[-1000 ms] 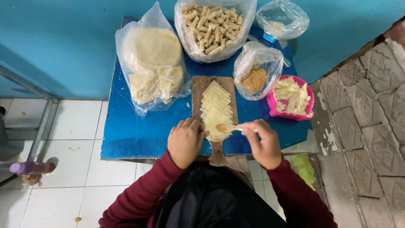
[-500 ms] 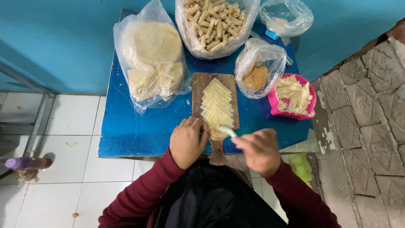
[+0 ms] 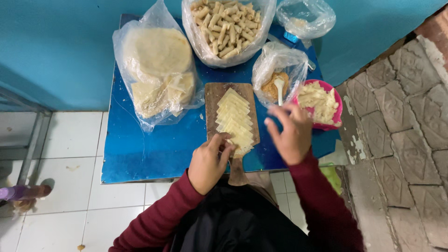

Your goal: The person takes flat dough pieces from a plastic bag, folds and rolls them by hand on a wooden board, and arranges the rolled pieces in rows. They then spoon brown sugar from a plastic bag over the arranged rolls and continue folding more dough pieces.

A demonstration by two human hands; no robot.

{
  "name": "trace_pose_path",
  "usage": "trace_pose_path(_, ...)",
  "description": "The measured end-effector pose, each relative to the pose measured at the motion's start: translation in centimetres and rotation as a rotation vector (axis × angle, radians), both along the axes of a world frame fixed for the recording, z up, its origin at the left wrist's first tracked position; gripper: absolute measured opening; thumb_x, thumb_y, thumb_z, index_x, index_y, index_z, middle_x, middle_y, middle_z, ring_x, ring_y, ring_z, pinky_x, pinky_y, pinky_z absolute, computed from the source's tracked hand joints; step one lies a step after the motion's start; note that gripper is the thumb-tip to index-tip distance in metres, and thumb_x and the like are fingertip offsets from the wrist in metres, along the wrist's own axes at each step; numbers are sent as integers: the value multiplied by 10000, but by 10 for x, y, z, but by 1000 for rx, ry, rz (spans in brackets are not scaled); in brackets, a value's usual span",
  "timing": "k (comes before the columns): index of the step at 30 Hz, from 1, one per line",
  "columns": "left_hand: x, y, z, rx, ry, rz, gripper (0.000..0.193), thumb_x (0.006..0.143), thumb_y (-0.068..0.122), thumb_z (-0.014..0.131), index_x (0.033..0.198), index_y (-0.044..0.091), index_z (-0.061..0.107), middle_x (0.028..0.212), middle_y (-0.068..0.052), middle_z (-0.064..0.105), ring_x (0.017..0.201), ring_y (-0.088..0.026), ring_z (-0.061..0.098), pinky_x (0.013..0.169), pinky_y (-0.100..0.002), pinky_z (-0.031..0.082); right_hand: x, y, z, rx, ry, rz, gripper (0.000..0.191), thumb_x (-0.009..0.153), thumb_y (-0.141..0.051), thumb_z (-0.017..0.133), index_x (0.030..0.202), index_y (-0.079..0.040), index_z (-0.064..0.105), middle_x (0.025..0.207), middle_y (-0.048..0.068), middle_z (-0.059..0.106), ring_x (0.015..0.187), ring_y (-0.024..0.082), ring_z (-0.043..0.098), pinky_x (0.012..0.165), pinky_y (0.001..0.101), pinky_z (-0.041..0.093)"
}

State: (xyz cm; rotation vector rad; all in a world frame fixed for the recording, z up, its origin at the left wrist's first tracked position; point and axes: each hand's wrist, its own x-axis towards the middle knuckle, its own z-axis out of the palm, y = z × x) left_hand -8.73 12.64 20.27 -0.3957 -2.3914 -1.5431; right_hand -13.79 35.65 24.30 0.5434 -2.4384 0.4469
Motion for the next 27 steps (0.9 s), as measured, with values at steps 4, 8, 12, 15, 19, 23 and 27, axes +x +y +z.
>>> trace_pose_path(4,0,1,-3,-6,17,-26,217,945,66,675,1157,37,643,857,-135,731,762,-334,717,644,-409,555,34,-10,-16,-76,-294,83,144,835,-176,816,868,-117,689,899,83,647,869,316,595,759,445,453)
trace_pose_path(8,-1,1,-3,-23,-11,-53,278,908,55,681,1185,44,654,818,-132,726,745,-334,710,640,-412,552,45,-18,-31,-153,-320,60,166,832,-137,804,916,-80,673,895,64,650,861,301,600,766,412,467)
trace_pose_path(12,-2,3,-4,15,-17,-46,282,898,58,694,1176,43,653,834,-119,733,760,-311,724,655,-396,569,47,-21,-40,-182,-297,80,136,825,-79,771,920,-75,674,904,70,651,882,304,606,778,412,473)
trace_pose_path(15,-1,3,-5,-9,-6,-36,281,903,48,695,1180,42,656,847,-117,735,772,-313,721,663,-398,567,47,-23,-46,-218,-335,48,137,820,-76,769,918,-68,673,883,76,658,853,283,625,748,382,484)
trace_pose_path(19,-1,2,-6,-13,-15,-36,286,905,41,691,1189,41,660,861,-114,738,785,-313,725,673,-395,571,49,-19,-53,-427,-530,7,147,929,-104,740,1019,-58,633,881,51,677,753,171,654,695,280,515)
trace_pose_path(23,-1,2,-6,4,-17,-35,294,892,49,700,1183,38,660,864,-115,737,789,-306,731,682,-392,577,48,-20,-56,-719,-666,123,199,970,-90,695,1132,-54,584,940,16,727,815,86,666,706,239,503)
trace_pose_path(27,-1,3,-8,-4,-27,-35,292,885,49,704,1175,39,667,866,-118,739,785,-306,731,679,-391,577,50,-28,-48,-606,-630,85,351,903,-81,754,1213,-57,591,956,22,708,830,125,653,723,270,495)
